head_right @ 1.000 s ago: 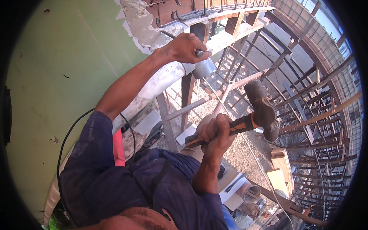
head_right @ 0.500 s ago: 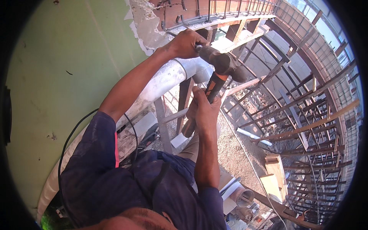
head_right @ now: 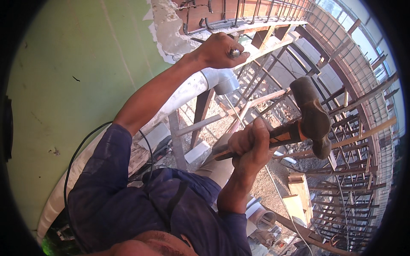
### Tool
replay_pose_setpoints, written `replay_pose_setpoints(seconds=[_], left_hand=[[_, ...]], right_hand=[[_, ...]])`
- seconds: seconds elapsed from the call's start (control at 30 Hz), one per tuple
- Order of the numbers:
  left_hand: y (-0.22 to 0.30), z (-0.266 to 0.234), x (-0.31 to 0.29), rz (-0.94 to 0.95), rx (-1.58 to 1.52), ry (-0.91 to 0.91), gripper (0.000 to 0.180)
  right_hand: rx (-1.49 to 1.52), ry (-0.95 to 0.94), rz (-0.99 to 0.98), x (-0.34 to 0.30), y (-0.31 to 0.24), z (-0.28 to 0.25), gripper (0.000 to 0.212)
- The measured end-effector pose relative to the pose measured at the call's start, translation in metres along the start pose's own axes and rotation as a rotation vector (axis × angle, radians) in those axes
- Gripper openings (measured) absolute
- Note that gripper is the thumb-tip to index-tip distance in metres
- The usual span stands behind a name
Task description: The person uses a hammer and a chisel to chip away concrete and plaster from a wall section near a pipe.
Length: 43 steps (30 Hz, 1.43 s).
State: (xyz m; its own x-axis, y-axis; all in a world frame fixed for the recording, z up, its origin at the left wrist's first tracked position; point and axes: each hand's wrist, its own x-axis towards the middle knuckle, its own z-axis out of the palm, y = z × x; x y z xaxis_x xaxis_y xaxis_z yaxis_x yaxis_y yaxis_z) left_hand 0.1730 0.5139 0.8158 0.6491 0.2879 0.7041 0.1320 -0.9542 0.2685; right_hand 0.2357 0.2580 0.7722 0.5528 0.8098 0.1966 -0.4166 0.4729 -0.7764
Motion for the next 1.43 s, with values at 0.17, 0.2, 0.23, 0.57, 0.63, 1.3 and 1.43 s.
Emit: replay_pose_setpoints(seconds=[0.17, 0.2, 0.23, 0.57, 0.63, 1.3, 1.43], left_hand=[[-0.018, 0.007, 0.005, -0.010, -0.027, 0.066, 0.035], [-0.017, 0.004, 0.005, -0.007, -0.034, 0.113, 0.036], [-0.017, 0.004, 0.006, -0.001, -0.042, 0.157, 0.037], [-0.032, 0.015, 0.003, -0.006, -0.039, 0.140, 0.033], [-0.025, 0.011, 0.006, -0.032, -0.052, 0.113, 0.039], [-0.038, 0.004, 0.005, -0.010, -0.128, 0.192, 0.016], [-0.046, -0.011, -0.009, 0.032, -0.043, 0.075, 0.011]], right_hand=[[0.013, -0.043, -0.033, 0.004, -0.006, 0.007, 0.044], [0.013, -0.077, -0.050, 0.008, -0.006, 0.008, 0.044], [-0.019, -0.031, -0.076, 0.014, -0.001, 0.011, 0.045], [-0.236, -0.018, 0.125, 0.031, 0.005, 0.025, 0.031], [-0.167, 0.035, -0.033, 0.025, -0.021, 0.029, 0.035], [-0.207, -0.007, 0.024, 0.055, 0.021, 0.040, 0.041], [-0.387, -0.097, 0.251, 0.060, 0.037, 0.030, 0.036]])
